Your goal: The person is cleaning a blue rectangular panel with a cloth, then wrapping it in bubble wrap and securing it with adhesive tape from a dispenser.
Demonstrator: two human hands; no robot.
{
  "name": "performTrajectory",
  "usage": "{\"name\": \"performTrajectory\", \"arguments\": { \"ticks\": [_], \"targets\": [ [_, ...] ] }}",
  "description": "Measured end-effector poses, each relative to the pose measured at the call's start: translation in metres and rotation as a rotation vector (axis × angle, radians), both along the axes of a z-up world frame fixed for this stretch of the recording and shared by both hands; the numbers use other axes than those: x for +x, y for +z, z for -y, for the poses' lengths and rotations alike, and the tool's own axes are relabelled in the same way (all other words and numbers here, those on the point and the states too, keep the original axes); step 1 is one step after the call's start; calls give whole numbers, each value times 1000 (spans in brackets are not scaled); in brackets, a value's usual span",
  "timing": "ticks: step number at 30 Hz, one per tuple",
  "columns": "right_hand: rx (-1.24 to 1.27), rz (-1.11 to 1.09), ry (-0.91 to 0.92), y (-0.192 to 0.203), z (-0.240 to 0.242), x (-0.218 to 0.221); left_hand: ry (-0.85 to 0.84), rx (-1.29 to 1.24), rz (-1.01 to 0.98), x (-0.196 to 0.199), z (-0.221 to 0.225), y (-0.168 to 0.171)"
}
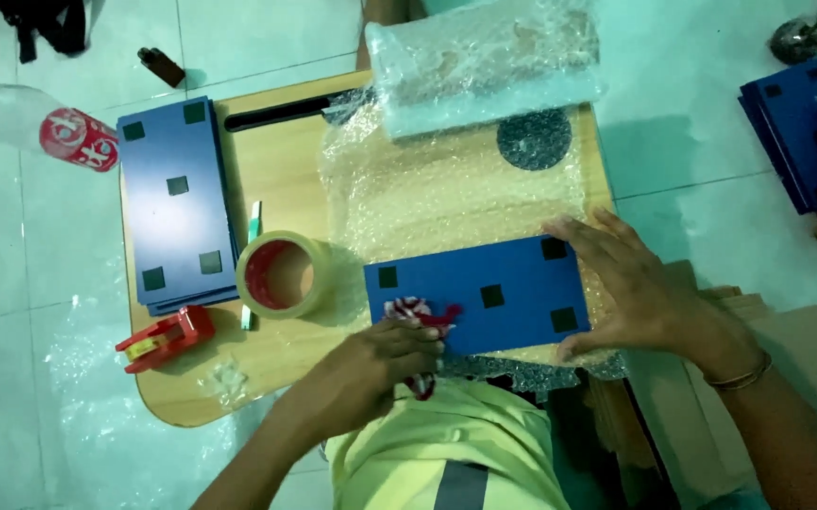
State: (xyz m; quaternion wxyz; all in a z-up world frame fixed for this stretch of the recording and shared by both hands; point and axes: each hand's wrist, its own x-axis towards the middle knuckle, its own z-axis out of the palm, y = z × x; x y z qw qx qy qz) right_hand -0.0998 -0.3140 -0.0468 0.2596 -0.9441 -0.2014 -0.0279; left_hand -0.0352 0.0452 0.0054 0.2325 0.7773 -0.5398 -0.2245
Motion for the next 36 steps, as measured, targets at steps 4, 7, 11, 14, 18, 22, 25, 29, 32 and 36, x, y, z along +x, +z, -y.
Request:
{"name": "performTrajectory", "arguments": {
  "ticks": [4, 7, 11, 14, 18, 22, 25, 29, 32, 36],
  "targets": [
    [-20, 7, 5, -1, 0, -3, 135, -23, 47, 6, -7, 3],
    [-68, -132, -98, 0, -1, -6, 269, -28, 181, 8, 5, -12],
    [-59, -48, -52, -3, 1, -5, 316, -180, 413, -8, 39, -43],
    [-65, -14, -24, 1, -1, -3, 191, -161, 329, -20, 43, -49],
    [-58, -35, -18, 2, 0, -3, 292, -179, 337, -7, 33, -39],
    [-114, -165, -129, -7, 3, -10, 189, -190, 247, -13, 27, -38],
    [-70, -107, -92, -2, 1, -7, 190, -75, 205, -8, 21, -38],
    [-40, -61, -28, 3, -2, 0, 204, -145, 221, -4, 26, -32],
    [-43, -61, -37, -1, -1, -5, 187, -201, 234, 3, 40, -38],
    [-54, -38, -45, 2, -1, -4, 198, -255, 345, 14, 53, -49]
  ]
}}
